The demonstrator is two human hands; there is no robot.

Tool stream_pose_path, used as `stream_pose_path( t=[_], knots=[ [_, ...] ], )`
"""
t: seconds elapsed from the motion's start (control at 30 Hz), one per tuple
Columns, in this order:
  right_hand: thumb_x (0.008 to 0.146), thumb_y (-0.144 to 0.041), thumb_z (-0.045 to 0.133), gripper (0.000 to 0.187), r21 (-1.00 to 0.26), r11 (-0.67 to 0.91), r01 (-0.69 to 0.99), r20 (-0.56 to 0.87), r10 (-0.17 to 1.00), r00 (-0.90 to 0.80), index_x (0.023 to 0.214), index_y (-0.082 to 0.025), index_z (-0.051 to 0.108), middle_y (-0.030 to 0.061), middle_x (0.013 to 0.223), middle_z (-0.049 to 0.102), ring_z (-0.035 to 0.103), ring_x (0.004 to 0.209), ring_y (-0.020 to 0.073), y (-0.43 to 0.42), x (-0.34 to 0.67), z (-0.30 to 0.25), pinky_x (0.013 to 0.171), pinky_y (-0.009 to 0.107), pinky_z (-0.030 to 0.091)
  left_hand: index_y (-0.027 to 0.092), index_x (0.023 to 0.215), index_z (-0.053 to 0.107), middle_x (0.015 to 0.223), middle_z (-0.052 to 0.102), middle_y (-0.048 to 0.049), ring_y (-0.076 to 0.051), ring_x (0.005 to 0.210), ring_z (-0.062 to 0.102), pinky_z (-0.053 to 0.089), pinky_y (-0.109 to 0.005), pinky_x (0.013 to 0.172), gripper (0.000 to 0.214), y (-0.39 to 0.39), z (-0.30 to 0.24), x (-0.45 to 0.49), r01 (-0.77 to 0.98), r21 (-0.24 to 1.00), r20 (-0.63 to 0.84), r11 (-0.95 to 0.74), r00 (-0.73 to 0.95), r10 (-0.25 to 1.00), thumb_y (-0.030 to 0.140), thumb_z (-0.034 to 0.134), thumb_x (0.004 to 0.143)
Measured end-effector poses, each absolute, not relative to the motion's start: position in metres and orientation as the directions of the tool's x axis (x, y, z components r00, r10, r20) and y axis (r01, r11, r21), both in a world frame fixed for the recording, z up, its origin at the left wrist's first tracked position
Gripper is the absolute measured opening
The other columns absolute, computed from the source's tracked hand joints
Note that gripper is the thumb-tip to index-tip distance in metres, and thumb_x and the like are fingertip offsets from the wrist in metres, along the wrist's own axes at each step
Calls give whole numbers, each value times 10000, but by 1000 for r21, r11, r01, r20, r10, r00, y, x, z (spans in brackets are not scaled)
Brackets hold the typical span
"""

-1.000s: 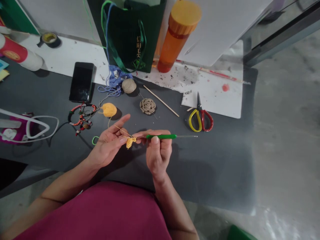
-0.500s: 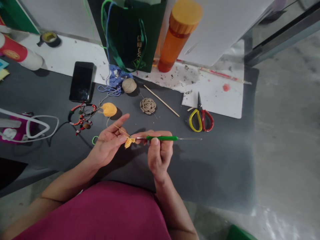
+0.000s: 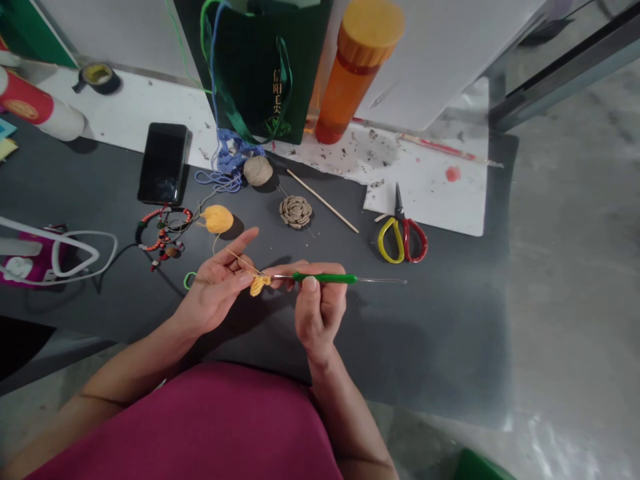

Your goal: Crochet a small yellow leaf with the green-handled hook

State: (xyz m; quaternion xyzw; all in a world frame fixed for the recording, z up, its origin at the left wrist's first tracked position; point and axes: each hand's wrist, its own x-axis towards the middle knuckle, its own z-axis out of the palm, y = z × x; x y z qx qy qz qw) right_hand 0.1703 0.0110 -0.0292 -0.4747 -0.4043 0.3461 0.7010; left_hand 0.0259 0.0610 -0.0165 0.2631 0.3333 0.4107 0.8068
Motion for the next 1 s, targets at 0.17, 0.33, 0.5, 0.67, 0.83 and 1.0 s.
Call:
stream_pose_path(
  t=[0.17,0.33,0.5,0.67,0.83,1.0],
  knots=[
    [1058,-336,513,73,-934,334,-126,259,878,403,1035,-306,575,-39,851,807,749,755,159,11,170,-29,629,315,549,247,1291,750,736,718,38,-81,629,604,511,-250,702,567,61,-16,26,-480,705,-317,522,445,837,212,901,745],
    [1057,-354,509,86,-944,317,-92,256,878,405,1017,-296,557,-36,831,799,750,746,164,10,170,-29,630,318,565,241,1332,726,746,713,37,-85,648,605,509,-251,711,612,62,-17,25,-475,704,-320,529,453,832,217,899,746],
    [1053,-366,511,93,-949,299,-98,236,883,406,1010,-301,561,-35,807,781,750,746,167,10,170,-30,615,313,575,242,1355,709,758,712,39,-80,651,599,503,-241,698,632,61,-18,25,-478,700,-311,531,465,829,222,895,751],
    [1051,-356,521,79,-935,316,-161,232,888,398,1016,-310,574,-36,786,778,743,738,168,11,169,-31,607,309,584,253,1338,722,762,712,36,-79,669,602,504,-229,695,610,61,-17,26,-483,697,-304,531,472,828,217,893,754],
    [1049,-353,532,72,-926,318,-204,223,896,384,1027,-313,588,-38,776,776,737,728,159,12,168,-30,567,279,571,249,1369,708,760,709,28,-90,685,606,515,-239,711,650,61,-15,26,-465,705,-312,536,475,823,228,893,746],
    [1055,-333,516,78,-929,321,-187,237,899,368,1037,-304,586,-35,780,775,736,748,158,12,171,-31,576,273,568,242,1376,704,750,708,26,-94,680,612,522,-247,723,662,61,-16,26,-458,712,-311,531,473,825,244,898,743]
  ],
)
